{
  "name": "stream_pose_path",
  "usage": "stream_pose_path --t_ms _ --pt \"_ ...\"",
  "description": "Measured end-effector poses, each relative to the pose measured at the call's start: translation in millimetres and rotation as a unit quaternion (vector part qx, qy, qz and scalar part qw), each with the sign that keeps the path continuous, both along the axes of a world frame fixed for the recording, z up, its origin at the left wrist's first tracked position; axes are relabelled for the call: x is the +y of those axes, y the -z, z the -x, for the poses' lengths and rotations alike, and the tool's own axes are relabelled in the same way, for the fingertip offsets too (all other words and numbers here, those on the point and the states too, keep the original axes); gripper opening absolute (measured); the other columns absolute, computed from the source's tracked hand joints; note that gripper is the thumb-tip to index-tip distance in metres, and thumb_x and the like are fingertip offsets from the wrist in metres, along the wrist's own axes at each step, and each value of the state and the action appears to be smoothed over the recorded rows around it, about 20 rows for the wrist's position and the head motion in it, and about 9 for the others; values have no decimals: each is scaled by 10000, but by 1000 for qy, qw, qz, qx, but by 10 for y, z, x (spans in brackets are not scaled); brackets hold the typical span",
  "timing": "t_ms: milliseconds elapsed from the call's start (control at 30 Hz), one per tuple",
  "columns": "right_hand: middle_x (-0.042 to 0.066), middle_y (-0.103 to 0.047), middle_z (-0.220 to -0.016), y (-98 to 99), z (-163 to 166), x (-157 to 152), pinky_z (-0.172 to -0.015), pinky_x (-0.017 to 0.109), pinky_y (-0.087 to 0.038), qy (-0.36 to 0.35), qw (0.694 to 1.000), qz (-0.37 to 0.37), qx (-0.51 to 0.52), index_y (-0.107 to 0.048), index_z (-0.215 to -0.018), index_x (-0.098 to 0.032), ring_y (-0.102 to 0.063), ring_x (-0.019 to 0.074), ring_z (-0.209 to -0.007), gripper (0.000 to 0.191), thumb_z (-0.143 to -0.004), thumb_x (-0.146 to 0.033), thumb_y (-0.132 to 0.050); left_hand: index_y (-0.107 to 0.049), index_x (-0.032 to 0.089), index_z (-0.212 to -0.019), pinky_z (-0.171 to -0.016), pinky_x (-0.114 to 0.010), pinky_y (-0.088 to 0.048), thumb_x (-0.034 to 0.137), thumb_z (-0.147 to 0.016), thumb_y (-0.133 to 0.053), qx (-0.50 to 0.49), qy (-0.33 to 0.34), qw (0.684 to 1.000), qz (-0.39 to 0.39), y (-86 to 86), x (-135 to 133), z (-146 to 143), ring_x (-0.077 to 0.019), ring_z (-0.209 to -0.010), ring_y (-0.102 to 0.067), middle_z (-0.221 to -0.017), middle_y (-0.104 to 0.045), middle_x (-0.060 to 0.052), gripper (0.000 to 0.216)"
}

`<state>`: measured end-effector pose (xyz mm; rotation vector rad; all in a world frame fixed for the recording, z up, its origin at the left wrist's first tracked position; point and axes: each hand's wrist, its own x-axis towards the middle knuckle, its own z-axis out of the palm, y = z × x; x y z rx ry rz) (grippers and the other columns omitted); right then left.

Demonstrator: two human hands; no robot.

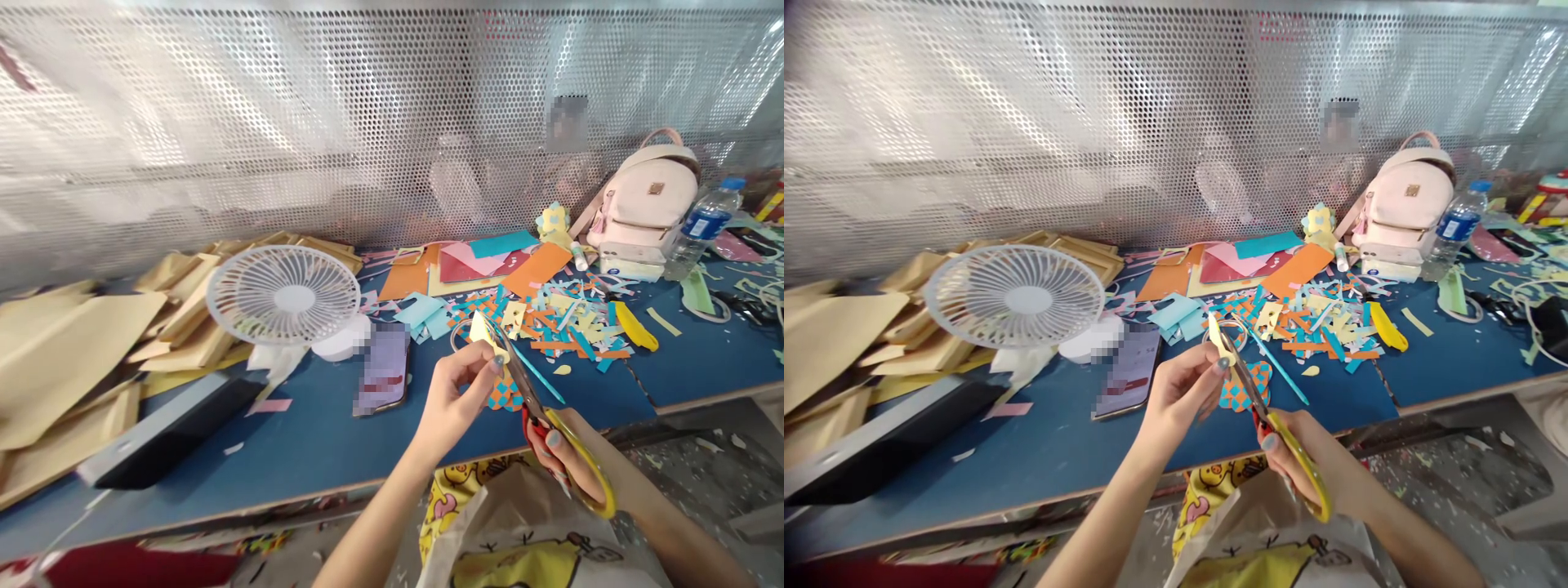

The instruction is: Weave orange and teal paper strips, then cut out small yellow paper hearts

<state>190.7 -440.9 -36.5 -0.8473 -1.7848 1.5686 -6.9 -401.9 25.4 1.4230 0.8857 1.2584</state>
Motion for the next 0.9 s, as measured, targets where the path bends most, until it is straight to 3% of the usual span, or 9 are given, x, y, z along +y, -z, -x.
stream_pose_path --t_ms 233,500,900 --pt "-56 -382 -603 -195 -37 28 -492 250 -255 7 999 -24 -36 -427 -772 -219 -347 101 -514 602 -972 -779 -336 -470 198 -663 -358 -190 -217 583 -900 -645 22 37 999 11 -71 57 63 -39 -359 -276 -482 -323 99 484" --pt "-57 -361 -590 -171 -28 49 -503 268 -224 15 997 -41 -57 -387 -730 -225 -312 99 -513 629 -966 -800 -295 -439 204 -630 -390 -216 -186 400 -912 -614 91 37 995 -18 -151 79 128 -47 -378 -257 -459 -332 93 385" --pt "-56 -379 -537 -114 -74 133 -461 249 -251 69 995 -9 -68 -388 -666 -226 -338 84 -459 679 -925 -848 -306 -391 214 -606 -405 -224 -174 365 -876 -612 137 36 990 -10 -217 217 3 -57 -407 -248 -481 -303 89 380"
